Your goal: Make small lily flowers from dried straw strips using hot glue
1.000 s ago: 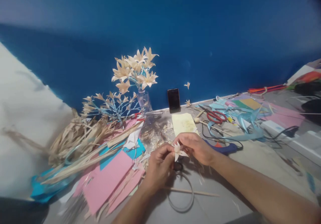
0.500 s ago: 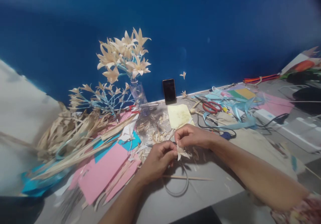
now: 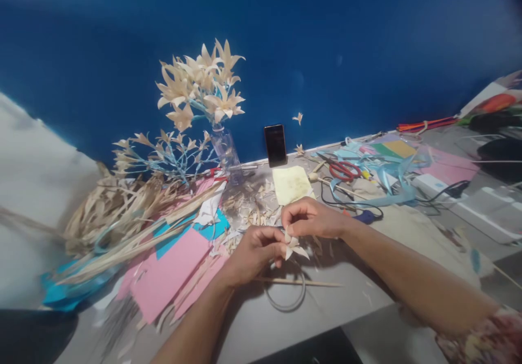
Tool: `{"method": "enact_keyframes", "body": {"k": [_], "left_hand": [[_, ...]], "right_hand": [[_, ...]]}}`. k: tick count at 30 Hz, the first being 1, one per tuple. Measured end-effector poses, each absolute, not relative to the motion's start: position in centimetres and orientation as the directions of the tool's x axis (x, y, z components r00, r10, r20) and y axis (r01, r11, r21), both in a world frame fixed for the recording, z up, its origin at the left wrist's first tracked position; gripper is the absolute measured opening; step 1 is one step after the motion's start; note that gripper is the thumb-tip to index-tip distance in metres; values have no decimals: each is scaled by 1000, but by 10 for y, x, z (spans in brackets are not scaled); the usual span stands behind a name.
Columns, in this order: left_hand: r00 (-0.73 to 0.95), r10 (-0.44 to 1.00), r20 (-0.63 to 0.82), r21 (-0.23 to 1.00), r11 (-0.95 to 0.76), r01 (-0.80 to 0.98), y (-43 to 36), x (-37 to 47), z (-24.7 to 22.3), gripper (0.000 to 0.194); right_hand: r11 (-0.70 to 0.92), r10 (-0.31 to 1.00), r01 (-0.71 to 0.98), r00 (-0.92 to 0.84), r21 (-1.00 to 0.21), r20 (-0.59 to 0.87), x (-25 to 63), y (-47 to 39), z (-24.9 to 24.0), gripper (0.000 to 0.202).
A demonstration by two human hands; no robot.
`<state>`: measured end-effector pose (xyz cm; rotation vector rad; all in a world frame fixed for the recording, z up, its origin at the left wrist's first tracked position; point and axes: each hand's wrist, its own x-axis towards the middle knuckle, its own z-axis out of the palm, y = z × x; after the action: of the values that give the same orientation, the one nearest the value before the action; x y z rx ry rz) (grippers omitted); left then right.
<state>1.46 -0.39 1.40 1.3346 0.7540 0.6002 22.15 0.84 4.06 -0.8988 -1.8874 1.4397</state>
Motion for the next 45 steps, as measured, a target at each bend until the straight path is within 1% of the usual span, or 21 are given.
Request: {"method": "enact_keyframes", "body": {"k": [2, 6, 12, 16, 23, 30, 34, 38, 42, 45], "left_hand": [[607, 780, -152, 984, 179, 16, -4, 15, 16, 16], [594, 793, -139, 988, 154, 24, -4, 16, 21, 18], [558, 818, -140, 987, 159, 14, -3, 17, 20, 22], [541, 830, -135, 987, 163, -4, -2, 17, 18, 23], [544, 828, -137, 967, 231, -109, -1, 18, 18, 23], [506, 849, -154, 973, 219, -70, -4, 18, 20, 22], [509, 851, -127, 970, 213, -114, -4, 19, 22, 21], [470, 875, -113, 967, 206, -150, -3, 19, 18, 14], [427, 898, -110, 965, 199, -170, -2, 17, 10, 8], [371, 924, -94, 959, 183, -215, -1, 16, 9, 9]], "right_hand": [[199, 813, 131, -575, -971, 88, 221, 8, 40, 10], [197, 791, 94, -604, -976, 101, 220, 7, 38, 10], [240, 778, 135, -618, -961, 108, 220, 6, 40, 10], [202, 780, 136, -621, -970, 76, 220, 6, 40, 11], [110, 767, 53, -640, -992, 51, 219, 5, 40, 12], [104, 795, 50, -604, -993, 53, 218, 7, 39, 15], [93, 817, 58, -575, -994, 43, 218, 7, 37, 17], [63, 843, 41, -538, -997, 31, 218, 6, 37, 21], [65, 901, 2, -430, -998, 58, 216, 8, 36, 27], [72, 939, -22, -336, -997, 75, 214, 11, 34, 29]]}}
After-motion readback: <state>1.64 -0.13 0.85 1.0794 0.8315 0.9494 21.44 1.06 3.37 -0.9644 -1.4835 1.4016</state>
